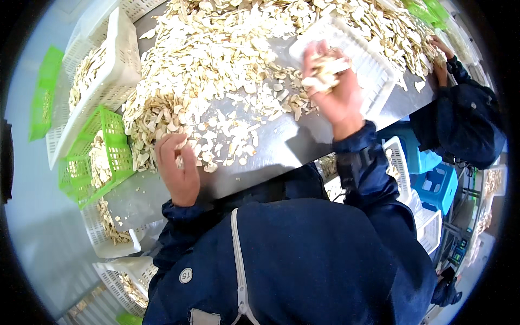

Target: The person is sorting white dried vegetable or medicinal slices by hand on a stainless steel table and placing selected items into various white and green plastic baskets and trays.

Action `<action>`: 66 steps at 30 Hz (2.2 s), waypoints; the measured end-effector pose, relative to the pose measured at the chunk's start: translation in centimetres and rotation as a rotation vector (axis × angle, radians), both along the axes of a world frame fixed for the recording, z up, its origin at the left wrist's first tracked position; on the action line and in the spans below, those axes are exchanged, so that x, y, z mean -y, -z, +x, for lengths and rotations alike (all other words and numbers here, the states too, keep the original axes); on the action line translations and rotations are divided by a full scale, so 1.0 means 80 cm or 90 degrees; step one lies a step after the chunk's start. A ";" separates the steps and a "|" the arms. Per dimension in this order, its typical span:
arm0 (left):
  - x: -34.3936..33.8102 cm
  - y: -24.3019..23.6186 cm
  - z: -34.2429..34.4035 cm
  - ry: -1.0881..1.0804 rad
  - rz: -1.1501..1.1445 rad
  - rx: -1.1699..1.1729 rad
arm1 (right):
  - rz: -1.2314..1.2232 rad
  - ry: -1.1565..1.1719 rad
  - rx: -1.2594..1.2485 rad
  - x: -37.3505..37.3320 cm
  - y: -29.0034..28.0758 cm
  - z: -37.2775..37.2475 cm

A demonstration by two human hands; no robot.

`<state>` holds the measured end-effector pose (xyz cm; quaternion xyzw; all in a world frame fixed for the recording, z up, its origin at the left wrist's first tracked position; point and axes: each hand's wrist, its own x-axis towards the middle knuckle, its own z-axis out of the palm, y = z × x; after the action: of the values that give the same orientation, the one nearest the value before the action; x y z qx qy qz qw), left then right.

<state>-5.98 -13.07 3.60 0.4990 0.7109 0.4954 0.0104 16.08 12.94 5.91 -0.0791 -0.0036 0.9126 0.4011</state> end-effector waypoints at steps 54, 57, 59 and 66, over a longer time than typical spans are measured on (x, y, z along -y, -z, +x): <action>-0.008 0.000 -0.030 0.009 -0.177 0.156 | 1.417 0.075 1.039 0.068 0.024 -0.066; -0.008 0.008 -0.037 0.014 -0.202 0.207 | 1.416 0.090 0.995 0.086 0.021 -0.095; -0.007 0.010 -0.037 0.029 -0.188 0.296 | 1.412 0.095 0.964 0.095 0.021 -0.108; 0.012 0.007 -0.047 0.046 -0.049 0.592 | 1.434 0.092 0.939 0.093 0.034 -0.120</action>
<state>-9.78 -14.05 3.05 0.2477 0.6310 0.6388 0.3638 6.49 5.47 3.18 -0.1780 -0.9542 0.1354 0.1985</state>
